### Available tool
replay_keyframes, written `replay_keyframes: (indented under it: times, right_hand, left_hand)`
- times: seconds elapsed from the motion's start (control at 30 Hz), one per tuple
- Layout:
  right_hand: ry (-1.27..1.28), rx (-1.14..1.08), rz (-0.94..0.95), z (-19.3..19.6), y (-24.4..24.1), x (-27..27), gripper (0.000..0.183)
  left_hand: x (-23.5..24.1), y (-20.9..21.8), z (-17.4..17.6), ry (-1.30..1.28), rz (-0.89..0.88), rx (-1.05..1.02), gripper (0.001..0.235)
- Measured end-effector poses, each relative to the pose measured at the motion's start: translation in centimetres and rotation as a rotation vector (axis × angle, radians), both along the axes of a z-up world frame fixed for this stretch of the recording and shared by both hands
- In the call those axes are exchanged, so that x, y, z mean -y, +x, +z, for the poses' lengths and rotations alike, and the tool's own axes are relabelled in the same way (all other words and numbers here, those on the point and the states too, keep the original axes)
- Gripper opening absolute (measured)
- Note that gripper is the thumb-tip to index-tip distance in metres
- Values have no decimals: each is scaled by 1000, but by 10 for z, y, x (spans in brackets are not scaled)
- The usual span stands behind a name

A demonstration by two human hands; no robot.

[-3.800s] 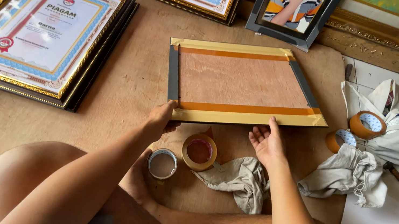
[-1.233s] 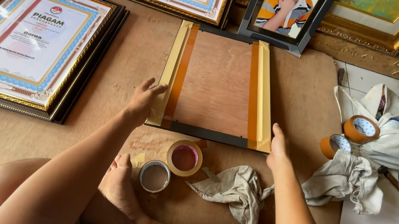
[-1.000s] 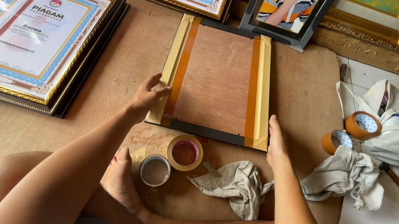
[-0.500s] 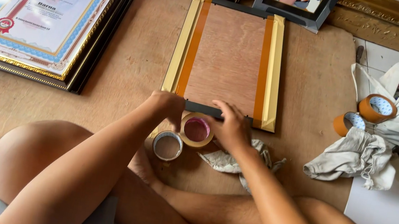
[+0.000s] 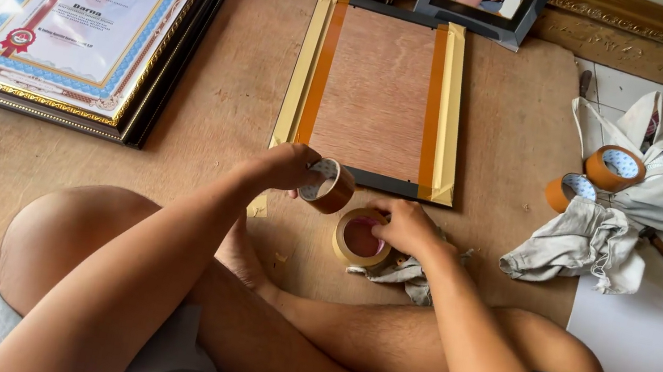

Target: Applying masking tape to the edges of a picture frame backing to seal it

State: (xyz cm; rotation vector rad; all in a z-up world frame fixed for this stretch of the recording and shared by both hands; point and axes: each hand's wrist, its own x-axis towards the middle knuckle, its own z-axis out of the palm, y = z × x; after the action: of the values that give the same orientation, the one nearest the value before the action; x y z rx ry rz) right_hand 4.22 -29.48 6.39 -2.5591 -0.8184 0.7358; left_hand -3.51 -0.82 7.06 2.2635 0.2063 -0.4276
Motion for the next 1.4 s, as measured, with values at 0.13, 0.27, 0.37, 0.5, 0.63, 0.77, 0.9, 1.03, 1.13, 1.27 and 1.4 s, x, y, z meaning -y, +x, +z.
replay_keyframes:
  times: [0.13, 0.27, 0.37, 0.5, 0.63, 0.77, 0.9, 1.03, 1.13, 1.27, 1.4]
  right_hand:
    - [227, -217, -97, 8, -1, -2, 75]
    - [676, -323, 20, 5, 6, -10, 93]
    - [676, -351, 44, 13, 3, -17, 108]
    - [737, -290, -34, 4, 14, -25, 97]
    - [863, -362, -208, -11, 25, -19, 94]
    - [927, -233, -216, -23, 41, -21, 81]
    - [989, -377, -270, -37, 51, -28, 78]
    - [891, -225, -195, -30, 38, -28, 82]
    - [774, 179, -116, -24, 33, -23, 69]
    - [724, 412, -72, -28, 36, -24, 24]
    - [741, 413, -28, -43, 44, -27, 19]
  left_hand:
    - [4, 9, -24, -64, 25, 59, 27]
    - [10, 25, -59, -283, 63, 86, 25]
    - [24, 27, -47, -413, 95, 89, 29]
    - [33, 36, -49, -200, 125, 214, 48]
    - [31, 38, -42, -86, 329, 319, 45]
    - [54, 18, 29, -405, 147, 241, 38]
    - [59, 17, 31, -260, -21, 399, 23]
    - [46, 31, -5, -151, -45, 451, 25]
    - [50, 27, -2, -86, -27, 413, 21]
    - [53, 24, 12, 84, -32, 326, 31]
    - [59, 16, 32, 135, -28, 333, 30]
